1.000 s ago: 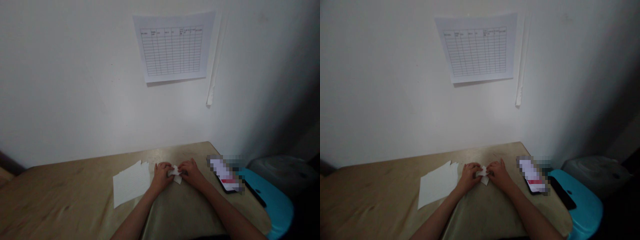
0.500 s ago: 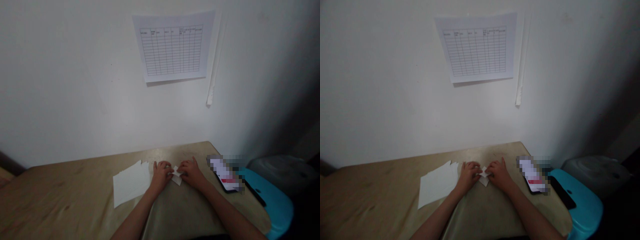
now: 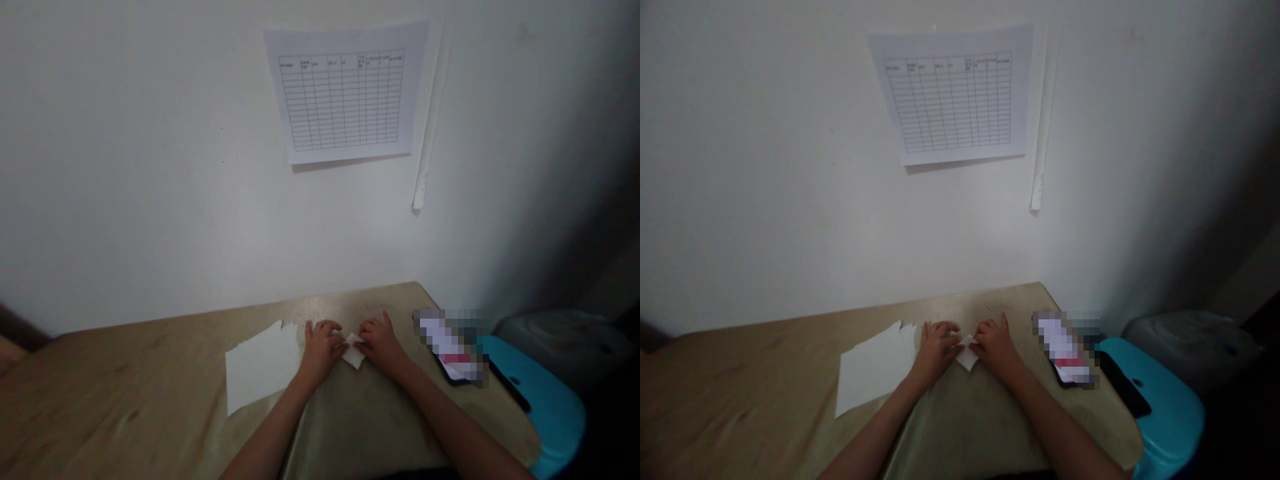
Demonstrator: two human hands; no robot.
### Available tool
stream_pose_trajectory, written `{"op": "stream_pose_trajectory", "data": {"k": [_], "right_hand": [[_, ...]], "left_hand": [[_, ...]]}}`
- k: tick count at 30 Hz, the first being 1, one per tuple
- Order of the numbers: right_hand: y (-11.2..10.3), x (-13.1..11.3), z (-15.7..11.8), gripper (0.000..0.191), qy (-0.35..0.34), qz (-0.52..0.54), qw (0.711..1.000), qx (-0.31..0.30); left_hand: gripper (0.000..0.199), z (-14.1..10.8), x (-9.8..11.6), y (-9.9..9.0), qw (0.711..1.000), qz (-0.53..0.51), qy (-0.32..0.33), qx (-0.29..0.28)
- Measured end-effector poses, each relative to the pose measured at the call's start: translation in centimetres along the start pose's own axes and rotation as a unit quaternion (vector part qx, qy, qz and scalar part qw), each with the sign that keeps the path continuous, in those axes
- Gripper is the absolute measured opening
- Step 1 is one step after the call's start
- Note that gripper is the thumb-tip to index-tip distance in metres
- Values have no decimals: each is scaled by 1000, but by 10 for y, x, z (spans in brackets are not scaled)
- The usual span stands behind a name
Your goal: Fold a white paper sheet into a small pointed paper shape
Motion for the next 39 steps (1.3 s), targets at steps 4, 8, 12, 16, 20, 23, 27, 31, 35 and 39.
{"op": "stream_pose_trajectory", "data": {"k": [4,8,12,16,20,23,27,31,35,39], "right_hand": [[1,0,2,19,6,-14,1000,3],[-1,-2,1,17,27,-3,1000,-8],[-2,-2,0,17,46,25,998,-18],[-3,-3,-1,17,64,34,997,-21],[-4,-4,0,17,71,15,997,-12],[-4,-6,1,19,64,6,998,0],[-1,-8,3,22,70,-2,998,8],[-1,-6,3,20,70,-6,997,6],[-2,-3,0,18,63,16,998,-4],[-3,-4,-1,19,67,13,998,-2]], "left_hand": [[10,1,2,0,1000,2,-6,3],[11,2,5,-1,1000,5,-19,-3],[11,1,7,-3,999,9,-32,2],[11,1,6,-2,999,4,-40,9],[12,0,5,0,999,0,-38,18],[12,1,4,2,999,-7,-36,19],[13,1,6,6,999,-12,-34,15],[13,1,7,9,999,-5,-39,23],[11,0,5,8,999,-8,-50,20],[13,0,4,6,997,-13,-70,-1]]}}
Point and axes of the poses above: each hand's wrist, its own z-axis towards the middle knuckle, its own y-axis out of the palm, x = y × z, the point moved 2 cm from there along z, towards the middle knuckle, and after that the axes turned 4 degrees about z, right-handed, at the moved point
